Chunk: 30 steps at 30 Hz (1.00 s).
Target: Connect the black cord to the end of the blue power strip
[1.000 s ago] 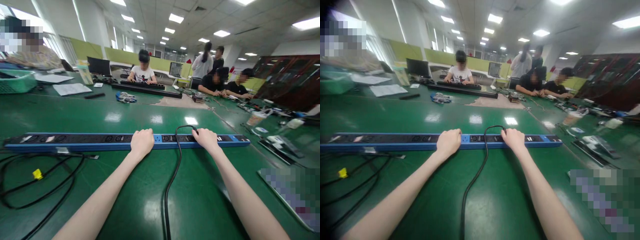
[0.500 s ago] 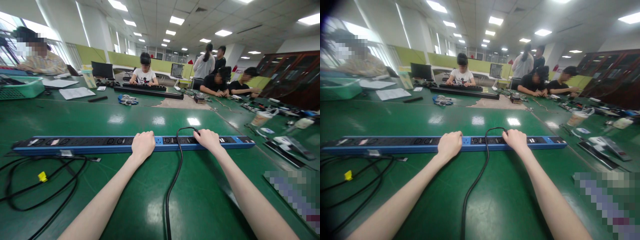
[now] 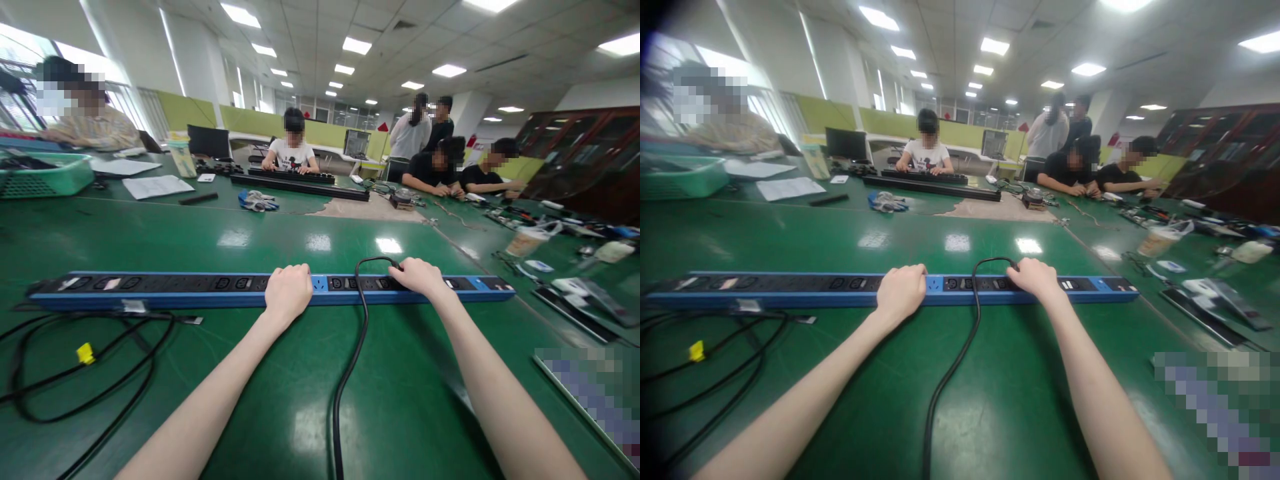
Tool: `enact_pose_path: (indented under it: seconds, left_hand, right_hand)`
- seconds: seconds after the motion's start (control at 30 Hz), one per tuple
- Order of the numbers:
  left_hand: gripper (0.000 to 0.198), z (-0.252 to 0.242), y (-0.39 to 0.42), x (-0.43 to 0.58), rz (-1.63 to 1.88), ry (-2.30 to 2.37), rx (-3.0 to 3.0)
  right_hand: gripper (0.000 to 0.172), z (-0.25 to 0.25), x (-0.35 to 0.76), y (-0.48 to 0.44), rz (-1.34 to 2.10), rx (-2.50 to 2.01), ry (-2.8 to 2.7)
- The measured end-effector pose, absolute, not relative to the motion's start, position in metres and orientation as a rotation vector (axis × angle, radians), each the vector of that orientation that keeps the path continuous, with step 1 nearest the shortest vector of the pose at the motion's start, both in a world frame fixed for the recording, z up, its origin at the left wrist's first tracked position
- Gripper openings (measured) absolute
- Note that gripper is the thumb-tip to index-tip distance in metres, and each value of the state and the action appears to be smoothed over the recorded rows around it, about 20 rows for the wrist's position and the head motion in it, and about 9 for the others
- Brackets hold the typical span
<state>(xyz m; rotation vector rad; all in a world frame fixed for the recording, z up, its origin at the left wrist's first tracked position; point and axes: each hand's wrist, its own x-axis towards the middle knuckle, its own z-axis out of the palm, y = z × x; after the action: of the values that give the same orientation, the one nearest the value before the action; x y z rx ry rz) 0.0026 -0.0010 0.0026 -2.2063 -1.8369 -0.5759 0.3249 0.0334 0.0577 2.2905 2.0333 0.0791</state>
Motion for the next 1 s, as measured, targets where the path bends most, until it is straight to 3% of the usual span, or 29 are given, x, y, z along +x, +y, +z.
enact_pose_path:
  seconds: [0.2,0.43,0.6,1.0]
  left_hand:
    - [0.036,0.004,0.000,0.004,-0.576,-1.856,-2.215]
    - [0.036,0.003,0.001,0.004,-0.585,-1.843,-2.219]
    - [0.036,0.006,0.002,0.005,-0.560,-1.880,-2.230]
    - [0.036,0.007,0.000,0.005,-0.551,-1.890,-2.223]
  right_hand:
    - [0.076,0.071,0.336,0.045,0.083,2.201,2.134]
    - [0.067,0.062,0.341,0.049,-0.020,2.177,2.201]
    - [0.062,0.062,0.333,0.044,0.084,2.218,2.142]
    - [0.060,0.057,0.325,0.037,0.149,2.303,2.060]
